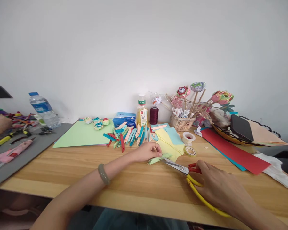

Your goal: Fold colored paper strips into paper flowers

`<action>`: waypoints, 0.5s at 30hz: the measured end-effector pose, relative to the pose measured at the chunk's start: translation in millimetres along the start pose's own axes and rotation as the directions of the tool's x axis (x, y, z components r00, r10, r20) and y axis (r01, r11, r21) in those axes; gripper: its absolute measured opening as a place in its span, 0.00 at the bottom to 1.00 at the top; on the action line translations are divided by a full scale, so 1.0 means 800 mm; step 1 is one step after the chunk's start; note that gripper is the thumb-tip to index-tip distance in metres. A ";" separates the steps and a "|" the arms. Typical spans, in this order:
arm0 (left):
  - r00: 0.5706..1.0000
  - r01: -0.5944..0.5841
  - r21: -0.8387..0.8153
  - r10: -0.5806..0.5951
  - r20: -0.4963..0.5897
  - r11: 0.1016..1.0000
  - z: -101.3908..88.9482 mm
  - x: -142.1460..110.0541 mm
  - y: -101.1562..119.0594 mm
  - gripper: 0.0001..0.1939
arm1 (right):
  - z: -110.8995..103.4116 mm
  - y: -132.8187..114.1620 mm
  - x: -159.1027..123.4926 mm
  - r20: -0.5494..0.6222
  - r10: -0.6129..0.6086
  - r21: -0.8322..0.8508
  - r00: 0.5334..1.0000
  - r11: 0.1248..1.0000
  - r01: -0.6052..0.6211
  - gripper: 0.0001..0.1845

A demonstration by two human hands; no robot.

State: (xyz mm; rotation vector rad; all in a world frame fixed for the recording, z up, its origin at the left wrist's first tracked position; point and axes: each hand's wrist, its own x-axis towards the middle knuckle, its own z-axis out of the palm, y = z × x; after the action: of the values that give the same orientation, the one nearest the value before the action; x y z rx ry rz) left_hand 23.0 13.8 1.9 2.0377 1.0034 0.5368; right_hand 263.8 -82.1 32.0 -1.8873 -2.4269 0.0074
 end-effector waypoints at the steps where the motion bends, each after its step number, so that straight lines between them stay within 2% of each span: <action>1: 1.000 -0.001 -0.001 0.001 -0.001 1.000 0.000 0.001 -0.001 0.09 | -0.001 0.000 0.000 -0.002 0.000 -0.002 1.000 1.000 0.000 0.10; 15: 0.996 -0.077 0.109 0.082 -0.047 0.991 -0.004 0.004 0.007 0.07 | -0.005 -0.011 0.015 0.024 -0.018 -0.014 1.000 1.000 0.018 0.07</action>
State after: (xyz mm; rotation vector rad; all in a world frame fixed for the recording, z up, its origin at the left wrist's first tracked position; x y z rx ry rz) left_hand 25.9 15.9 8.5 2.1757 1.0034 0.5908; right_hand 252.7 -72.7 37.4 -1.8820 -2.4653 0.0121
